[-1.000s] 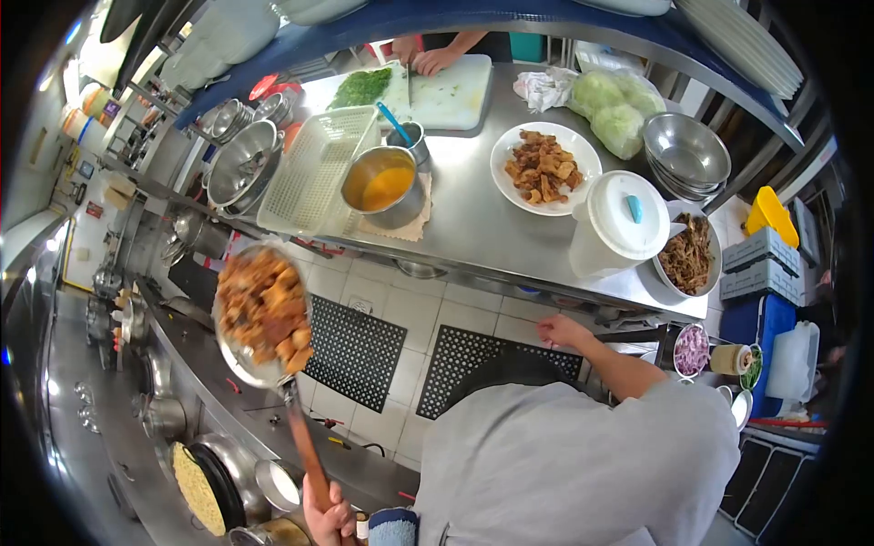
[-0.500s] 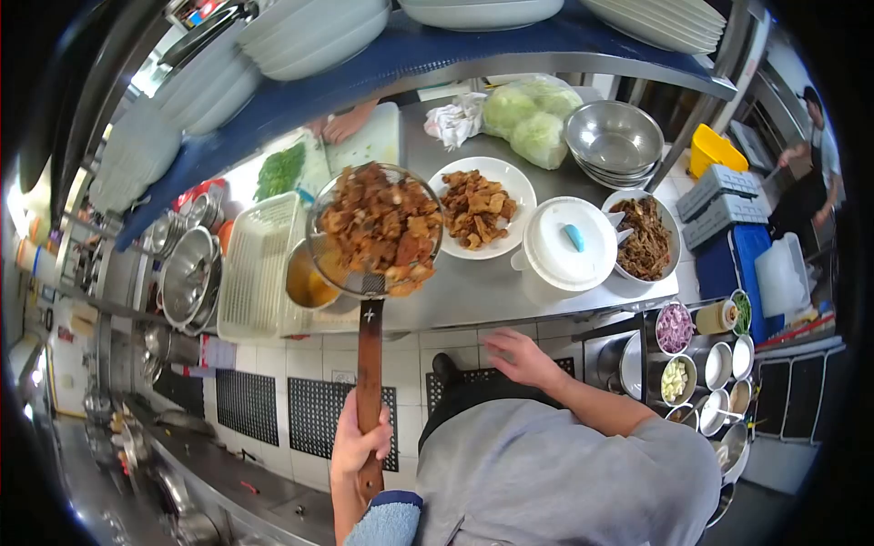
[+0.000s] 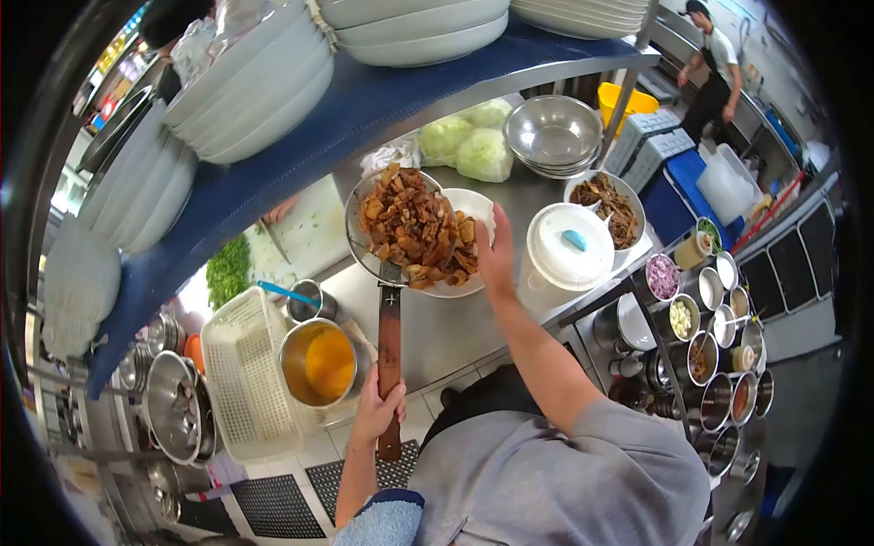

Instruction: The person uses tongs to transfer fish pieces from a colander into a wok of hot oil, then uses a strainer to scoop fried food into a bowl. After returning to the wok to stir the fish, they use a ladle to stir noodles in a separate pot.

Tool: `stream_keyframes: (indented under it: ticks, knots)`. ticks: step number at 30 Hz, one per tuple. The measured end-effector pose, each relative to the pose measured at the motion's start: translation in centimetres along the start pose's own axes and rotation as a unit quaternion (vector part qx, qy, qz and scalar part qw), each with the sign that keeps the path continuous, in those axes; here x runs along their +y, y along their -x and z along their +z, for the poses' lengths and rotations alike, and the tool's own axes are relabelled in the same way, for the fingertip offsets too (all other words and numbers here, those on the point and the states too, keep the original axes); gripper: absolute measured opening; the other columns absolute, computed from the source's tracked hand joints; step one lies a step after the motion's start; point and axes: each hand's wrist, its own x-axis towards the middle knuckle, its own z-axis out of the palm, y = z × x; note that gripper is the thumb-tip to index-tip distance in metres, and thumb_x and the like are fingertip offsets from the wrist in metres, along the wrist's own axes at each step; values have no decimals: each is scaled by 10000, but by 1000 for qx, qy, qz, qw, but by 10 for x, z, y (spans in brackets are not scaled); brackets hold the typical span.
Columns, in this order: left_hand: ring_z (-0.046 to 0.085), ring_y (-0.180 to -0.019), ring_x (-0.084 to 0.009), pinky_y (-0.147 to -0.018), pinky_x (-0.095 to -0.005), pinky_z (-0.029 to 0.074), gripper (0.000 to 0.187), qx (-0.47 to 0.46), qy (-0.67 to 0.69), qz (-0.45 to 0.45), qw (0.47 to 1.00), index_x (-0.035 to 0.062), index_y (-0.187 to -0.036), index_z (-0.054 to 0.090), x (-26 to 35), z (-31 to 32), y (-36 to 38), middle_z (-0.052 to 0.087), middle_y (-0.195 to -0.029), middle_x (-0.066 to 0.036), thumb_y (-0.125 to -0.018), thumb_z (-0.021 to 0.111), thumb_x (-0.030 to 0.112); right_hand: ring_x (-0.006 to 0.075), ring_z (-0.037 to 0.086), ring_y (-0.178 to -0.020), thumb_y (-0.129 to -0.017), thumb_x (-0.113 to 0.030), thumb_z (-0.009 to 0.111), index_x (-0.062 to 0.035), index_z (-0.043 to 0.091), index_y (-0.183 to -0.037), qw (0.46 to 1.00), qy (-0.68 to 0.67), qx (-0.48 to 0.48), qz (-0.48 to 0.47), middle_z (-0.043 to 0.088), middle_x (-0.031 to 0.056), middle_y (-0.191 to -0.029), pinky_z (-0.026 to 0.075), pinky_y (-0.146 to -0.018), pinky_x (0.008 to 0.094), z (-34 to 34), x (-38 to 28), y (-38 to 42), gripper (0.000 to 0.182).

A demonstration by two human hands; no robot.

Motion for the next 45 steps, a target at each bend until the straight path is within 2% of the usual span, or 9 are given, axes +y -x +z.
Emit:
stream_keyframes:
  ticks: [4,5,9,15,18,24,33,39,45]
  knots:
    - [477,-528,-87,-426,-243,442,331,-15,-37,2,999,70,-1192,386,-5,-11,-14,486,-836,-29,-913,555,16,361,430,-1287,-972,-341,529,-3,395,-1408,993,-4,-42,108,463,239,-1372,336,-1059,391,17,-12,-44,567]
    - [477,-525,-87,-425,-242,441,350,-14,-43,3,999,71,-1212,382,-5,-11,-17,486,-837,-30,-912,553,11,313,427,-1309,-976,-357,523,3,385,-1421,988,-128,-29,80,463,231,-1389,322,-1071,371,32,-4,-53,588]
    - [476,-513,-85,-424,-235,439,410,-5,-59,-4,998,73,-1271,369,-5,-11,-26,486,-840,-32,-910,543,-7,235,423,-1305,-979,-351,528,6,405,-1410,968,-203,-59,139,462,195,-1402,301,-1088,326,43,-19,-81,573]
    - [475,-503,-77,-426,-228,437,393,5,-100,18,995,72,-1267,384,-7,-15,-35,490,-829,-29,-913,535,-8,197,464,-1237,-984,-325,530,11,435,-1389,950,-280,-73,114,528,137,-1315,318,-1069,308,56,14,-99,535]
    - [477,-503,-75,-425,-228,435,374,11,-96,21,995,68,-1252,398,-6,-17,-41,492,-817,-25,-912,536,-7,174,498,-1166,-978,-311,548,-3,475,-1365,946,-297,-68,113,561,97,-1242,343,-1038,286,61,1,-103,500]
    - [479,-503,-77,-429,-229,432,354,17,-112,9,994,58,-1240,409,1,-15,-46,498,-801,-20,-913,535,1,135,516,-1059,-957,-288,586,-42,536,-1324,962,-240,-104,82,581,51,-1155,389,-963,262,62,11,-108,445]
    - [477,-500,-82,-422,-232,427,379,27,-122,27,992,48,-1263,390,-4,-15,-48,496,-780,-22,-915,532,3,161,538,-1090,-945,-286,601,-23,544,-1310,957,-266,-92,73,594,89,-1199,397,-974,274,60,30,-104,454]
    - [476,-494,-82,-417,-233,431,302,49,-118,34,991,45,-1201,407,-1,-6,-50,490,-760,-22,-924,527,19,279,551,-1153,-962,-231,541,33,493,-1326,997,-79,-1,23,571,210,-1261,414,-980,328,40,14,-77,452]
    - [475,-481,-82,-409,-232,427,232,45,-104,33,993,44,-1124,432,-4,-5,-55,488,-748,-16,-920,543,40,346,550,-1182,-954,-150,496,64,422,-1362,1000,19,-9,14,555,263,-1273,428,-984,368,19,26,-56,467]
